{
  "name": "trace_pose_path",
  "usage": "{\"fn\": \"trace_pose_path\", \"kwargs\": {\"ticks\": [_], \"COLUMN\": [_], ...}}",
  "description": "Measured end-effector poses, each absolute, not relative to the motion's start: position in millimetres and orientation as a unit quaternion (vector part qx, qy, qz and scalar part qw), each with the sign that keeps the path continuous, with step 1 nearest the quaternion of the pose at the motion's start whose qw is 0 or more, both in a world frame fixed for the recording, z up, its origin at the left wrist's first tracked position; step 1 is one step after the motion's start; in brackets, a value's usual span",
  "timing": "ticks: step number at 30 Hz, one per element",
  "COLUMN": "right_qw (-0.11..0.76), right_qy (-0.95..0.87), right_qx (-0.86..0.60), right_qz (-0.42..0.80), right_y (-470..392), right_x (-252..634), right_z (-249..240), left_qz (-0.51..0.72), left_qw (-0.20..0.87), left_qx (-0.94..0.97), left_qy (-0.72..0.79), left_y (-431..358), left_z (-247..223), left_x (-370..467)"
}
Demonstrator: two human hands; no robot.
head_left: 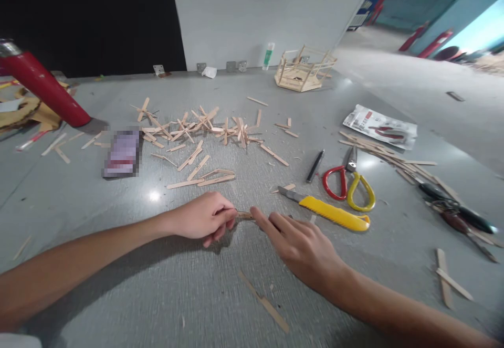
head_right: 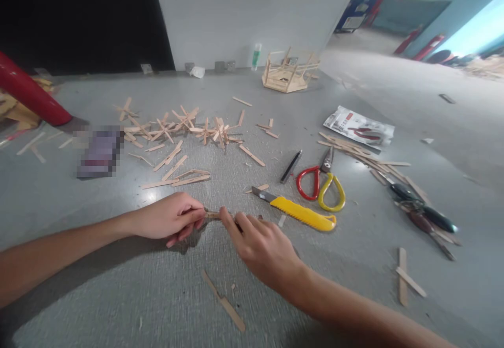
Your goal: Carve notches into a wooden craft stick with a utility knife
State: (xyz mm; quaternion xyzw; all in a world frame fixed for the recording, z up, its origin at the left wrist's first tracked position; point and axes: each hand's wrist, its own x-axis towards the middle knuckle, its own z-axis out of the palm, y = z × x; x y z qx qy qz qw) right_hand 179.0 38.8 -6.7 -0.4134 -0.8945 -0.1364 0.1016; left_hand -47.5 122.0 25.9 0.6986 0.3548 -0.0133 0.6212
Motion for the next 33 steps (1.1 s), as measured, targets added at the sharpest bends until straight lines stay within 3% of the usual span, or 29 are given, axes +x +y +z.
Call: {"fn": "trace_pose_path", "kwargs": {"ticks": [15,26,33], "right_qw": [0.075,0.010,0.009], "right_qy": [-0.897,-0.876,-0.883], "right_qx": [-0.406,-0.393,-0.403], "right_qz": [-0.160,-0.281,-0.240], "right_y": [39.3,34.0,34.5], "right_x": [172.8,158.6,162.5], "right_z": [-2.6,8.2,6.9], "left_qz": [-0.022,-0.010,-0.012], "left_qw": [0.588,0.584,0.592], "left_qx": [0.726,0.735,0.720], "left_qy": [0.357,0.345,0.362], "left_y": [122.4,123.4,122.7], "left_z": [28.4,26.0,25.7], "left_x": [-45.4,-47.6,-47.4]}}
